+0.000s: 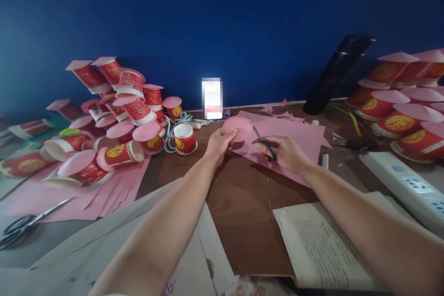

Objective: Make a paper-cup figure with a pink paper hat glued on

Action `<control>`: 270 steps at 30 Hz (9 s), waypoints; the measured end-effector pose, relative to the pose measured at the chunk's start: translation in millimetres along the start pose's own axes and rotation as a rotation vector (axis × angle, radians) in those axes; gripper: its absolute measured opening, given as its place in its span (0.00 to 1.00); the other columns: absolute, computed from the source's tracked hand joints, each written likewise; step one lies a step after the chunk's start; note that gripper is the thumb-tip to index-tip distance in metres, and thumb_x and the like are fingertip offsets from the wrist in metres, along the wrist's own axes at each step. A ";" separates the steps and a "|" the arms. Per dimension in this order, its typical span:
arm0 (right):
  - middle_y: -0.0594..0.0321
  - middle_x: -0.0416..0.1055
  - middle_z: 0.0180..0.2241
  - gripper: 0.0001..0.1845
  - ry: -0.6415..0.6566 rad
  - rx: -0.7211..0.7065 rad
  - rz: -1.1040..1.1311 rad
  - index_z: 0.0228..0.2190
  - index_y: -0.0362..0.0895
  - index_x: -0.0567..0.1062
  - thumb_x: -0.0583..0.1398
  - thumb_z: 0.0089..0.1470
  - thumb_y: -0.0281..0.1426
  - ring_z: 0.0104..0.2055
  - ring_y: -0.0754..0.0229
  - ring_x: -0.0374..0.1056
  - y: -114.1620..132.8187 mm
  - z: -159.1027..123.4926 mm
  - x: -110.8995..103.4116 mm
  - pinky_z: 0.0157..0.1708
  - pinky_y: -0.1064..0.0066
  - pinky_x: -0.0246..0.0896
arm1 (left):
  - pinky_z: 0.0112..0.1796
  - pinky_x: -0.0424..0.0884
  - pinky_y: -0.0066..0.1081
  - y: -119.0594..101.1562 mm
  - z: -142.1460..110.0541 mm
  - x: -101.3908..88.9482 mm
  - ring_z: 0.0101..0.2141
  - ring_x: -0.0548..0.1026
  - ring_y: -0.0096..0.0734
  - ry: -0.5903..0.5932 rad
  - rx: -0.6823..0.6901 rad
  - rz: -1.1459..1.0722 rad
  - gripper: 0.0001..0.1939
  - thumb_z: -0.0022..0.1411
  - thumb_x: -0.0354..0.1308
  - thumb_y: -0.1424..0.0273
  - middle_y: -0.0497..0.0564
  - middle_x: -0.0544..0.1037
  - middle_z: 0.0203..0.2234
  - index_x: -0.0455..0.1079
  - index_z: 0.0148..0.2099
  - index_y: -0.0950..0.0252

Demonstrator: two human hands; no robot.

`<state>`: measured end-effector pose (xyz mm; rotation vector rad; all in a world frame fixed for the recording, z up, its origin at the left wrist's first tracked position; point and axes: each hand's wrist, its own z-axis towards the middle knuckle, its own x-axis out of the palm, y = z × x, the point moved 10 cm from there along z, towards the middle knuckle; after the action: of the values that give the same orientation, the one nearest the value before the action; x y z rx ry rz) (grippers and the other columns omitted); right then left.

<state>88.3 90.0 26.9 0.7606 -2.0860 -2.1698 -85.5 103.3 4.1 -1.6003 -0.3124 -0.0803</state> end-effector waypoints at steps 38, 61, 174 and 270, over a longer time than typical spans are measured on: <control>0.67 0.65 0.19 0.23 0.015 -0.074 -0.063 0.32 0.41 0.80 0.64 0.45 0.48 0.22 0.67 0.58 6.8 0.3 1.3 0.27 0.70 0.57 | 0.17 0.51 0.20 -3.4 3.5 -12.4 0.16 0.58 0.16 -0.071 0.043 0.001 0.18 0.48 0.66 0.60 0.41 0.62 0.14 0.62 0.26 0.65; 0.64 0.70 0.22 0.29 0.017 -0.036 -0.056 0.40 0.41 0.80 0.65 0.43 0.50 0.20 0.66 0.60 -1.2 1.3 1.0 0.22 0.71 0.58 | 0.17 0.50 0.20 -4.0 2.3 -14.4 0.16 0.56 0.15 -0.071 0.019 -0.055 0.16 0.46 0.67 0.63 0.41 0.61 0.15 0.62 0.26 0.66; 0.68 0.64 0.18 0.22 0.071 -0.057 -0.021 0.36 0.42 0.81 0.65 0.46 0.46 0.23 0.66 0.60 -6.2 4.8 2.5 0.28 0.68 0.60 | 0.20 0.48 0.24 -7.5 1.8 -6.9 0.17 0.57 0.15 0.138 -0.063 0.137 0.18 0.44 0.68 0.61 0.44 0.67 0.18 0.71 0.33 0.68; 0.65 0.68 0.20 0.26 0.074 -0.048 -0.021 0.39 0.40 0.79 0.65 0.46 0.48 0.20 0.67 0.60 -8.9 5.1 8.5 0.22 0.71 0.58 | 0.30 0.68 0.29 10.9 12.9 -9.7 0.24 0.71 0.28 0.186 -0.051 0.080 0.18 0.45 0.69 0.64 0.48 0.73 0.21 0.73 0.38 0.68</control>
<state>81.7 92.5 15.6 0.8490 -1.9929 -2.1586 -93.9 114.4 -9.5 -1.6408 -0.1029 -0.1752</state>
